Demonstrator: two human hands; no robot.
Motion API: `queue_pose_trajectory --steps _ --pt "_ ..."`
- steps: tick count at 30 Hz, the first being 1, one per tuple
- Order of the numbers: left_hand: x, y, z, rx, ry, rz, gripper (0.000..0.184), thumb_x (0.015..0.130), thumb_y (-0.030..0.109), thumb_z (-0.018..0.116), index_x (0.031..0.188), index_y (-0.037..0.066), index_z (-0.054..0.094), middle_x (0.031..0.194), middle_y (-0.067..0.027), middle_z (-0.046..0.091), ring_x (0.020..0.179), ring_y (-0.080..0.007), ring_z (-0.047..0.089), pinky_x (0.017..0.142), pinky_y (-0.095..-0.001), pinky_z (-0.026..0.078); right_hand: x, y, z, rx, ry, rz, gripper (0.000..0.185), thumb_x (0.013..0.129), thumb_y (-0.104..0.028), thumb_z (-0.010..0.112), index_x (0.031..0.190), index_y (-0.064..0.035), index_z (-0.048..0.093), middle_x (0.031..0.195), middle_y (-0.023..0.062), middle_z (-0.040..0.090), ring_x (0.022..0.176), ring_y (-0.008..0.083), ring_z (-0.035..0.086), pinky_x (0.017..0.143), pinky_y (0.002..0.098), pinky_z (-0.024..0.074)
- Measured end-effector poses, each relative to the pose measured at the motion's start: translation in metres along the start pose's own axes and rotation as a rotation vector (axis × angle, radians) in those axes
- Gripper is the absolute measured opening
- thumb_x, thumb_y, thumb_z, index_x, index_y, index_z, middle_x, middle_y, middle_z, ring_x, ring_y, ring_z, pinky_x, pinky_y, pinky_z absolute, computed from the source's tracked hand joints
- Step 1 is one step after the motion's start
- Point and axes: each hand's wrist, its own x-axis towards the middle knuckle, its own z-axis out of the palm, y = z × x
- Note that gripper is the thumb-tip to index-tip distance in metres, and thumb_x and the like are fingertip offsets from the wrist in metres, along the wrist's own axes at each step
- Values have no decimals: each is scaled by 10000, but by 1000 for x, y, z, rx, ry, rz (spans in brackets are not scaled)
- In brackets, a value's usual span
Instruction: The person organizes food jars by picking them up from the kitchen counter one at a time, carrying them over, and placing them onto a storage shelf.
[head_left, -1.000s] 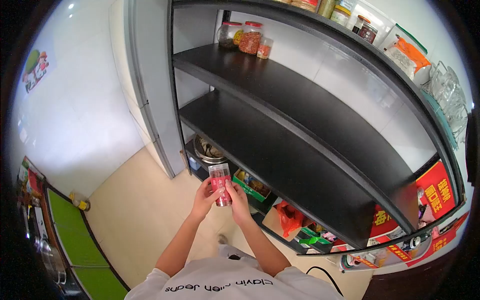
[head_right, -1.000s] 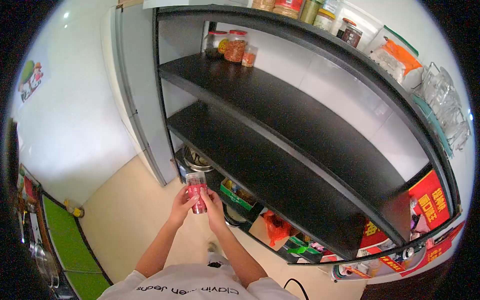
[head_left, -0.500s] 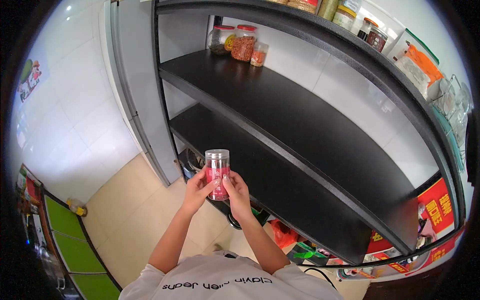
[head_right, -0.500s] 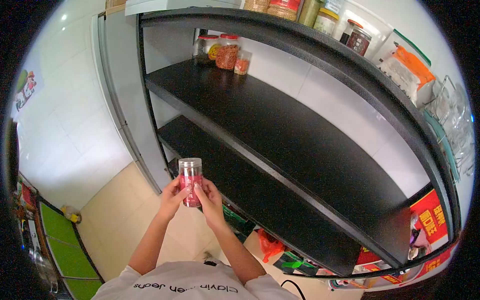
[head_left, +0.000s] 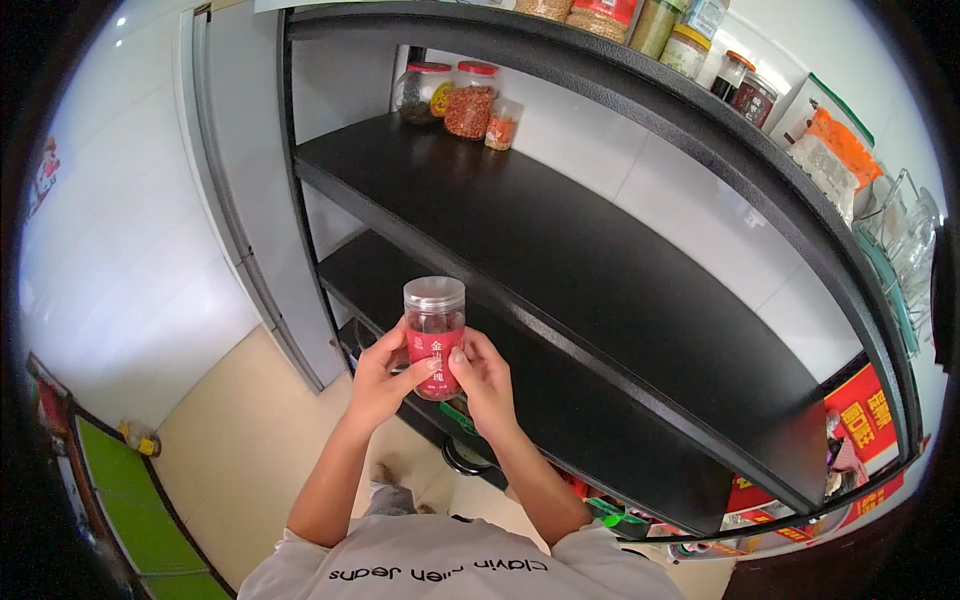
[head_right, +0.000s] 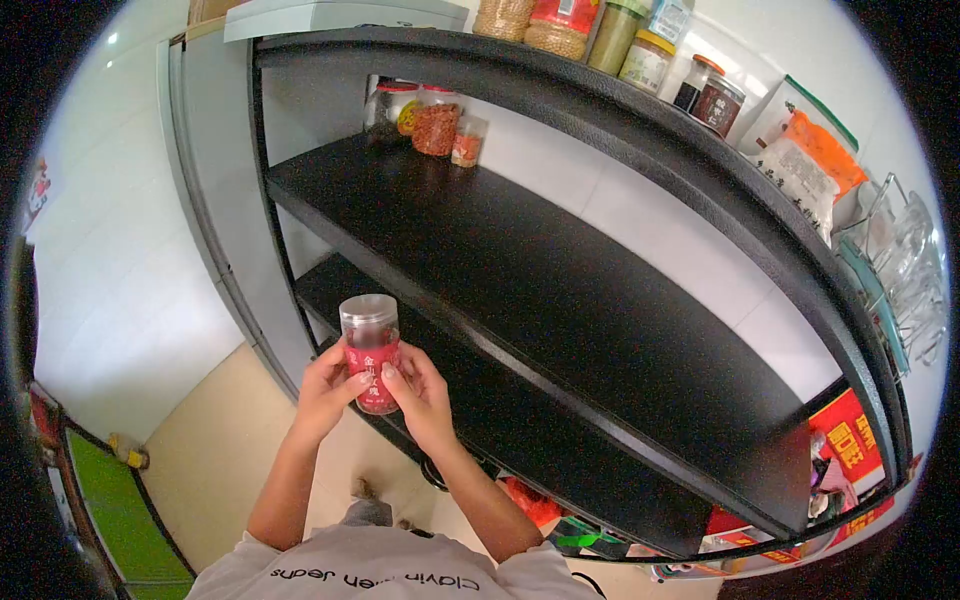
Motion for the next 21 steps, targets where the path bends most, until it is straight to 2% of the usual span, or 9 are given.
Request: queue_pose_trajectory --steps 6,10,13,14,15,16,17,18,21 --pt "54 19 -21 85 -185 27 715 792 128 738 1399 7 381 1199 -74 592 1079 -166 570 984 -335 414 36 -12 -3 -391 -3 -78 493 971 -239 497 1364 21 351 1256 183 537 1178 247 520 997 351 382" --pt "98 25 -34 99 -292 46 732 802 100 724 1417 4 341 1253 -100 557 1119 -177 549 1000 -350 401 69 -32 0 -774 -36 -93 519 994 -288 412 1394 16 281 1273 258 501 1171 382 520 966 388 413" --pt "135 20 -36 34 -355 45 784 822 77 699 1455 13 242 1282 -121 528 1133 -180 539 989 -347 408 96 -43 6 -866 72 -97 520 993 -287 412 1394 20 290 1284 255 498 1181 387 512 973 399 409" --pt "147 19 -35 5 -361 42 791 827 77 693 1460 16 224 1282 -123 526 1136 -179 537 986 -345 410 105 -42 3 -924 136 -168 525 978 -279 454 1390 17 319 1295 251 495 1197 388 498 985 401 401" --pt "159 18 -37 -24 -366 41 799 832 76 688 1466 18 206 1282 -124 523 1138 -179 535 983 -342 412 113 -42 2 -1065 248 -405 506 938 -202 536 1365 17 376 1308 238 494 1201 369 502 992 397 396" --pt "171 17 -41 -123 -403 -19 801 841 74 680 1469 25 185 1281 -132 515 1153 -182 525 984 -343 415 110 -57 13 -1176 385 -538 474 865 -53 609 1307 20 454 1319 178 507 1179 243 528 1016 364 386" --pt "181 14 -44 -106 -423 6 796 841 73 679 1468 25 190 1286 -135 510 1159 -183 521 986 -346 416 100 -77 25 -1258 418 -757 411 821 -3 624 1220 16 528 1219 178 570 1140 230 561 1000 371 405" --pt "192 12 -44 -89 -442 35 791 842 72 678 1466 25 194 1291 -137 504 1166 -184 517 988 -348 416 80 -80 35 -1064 526 -894 342 824 -33 609 1163 0 575 1143 183 618 1076 254 580 922 374 445" --pt "218 -4 -44 -141 -508 16 786 840 78 681 1461 21 202 1324 -149 478 1199 -198 495 1008 -361 404 41 -73 63 -902 319 -1385 332 811 -40 611 1139 0 577 1115 183 615 1048 264 582 898 376 452"
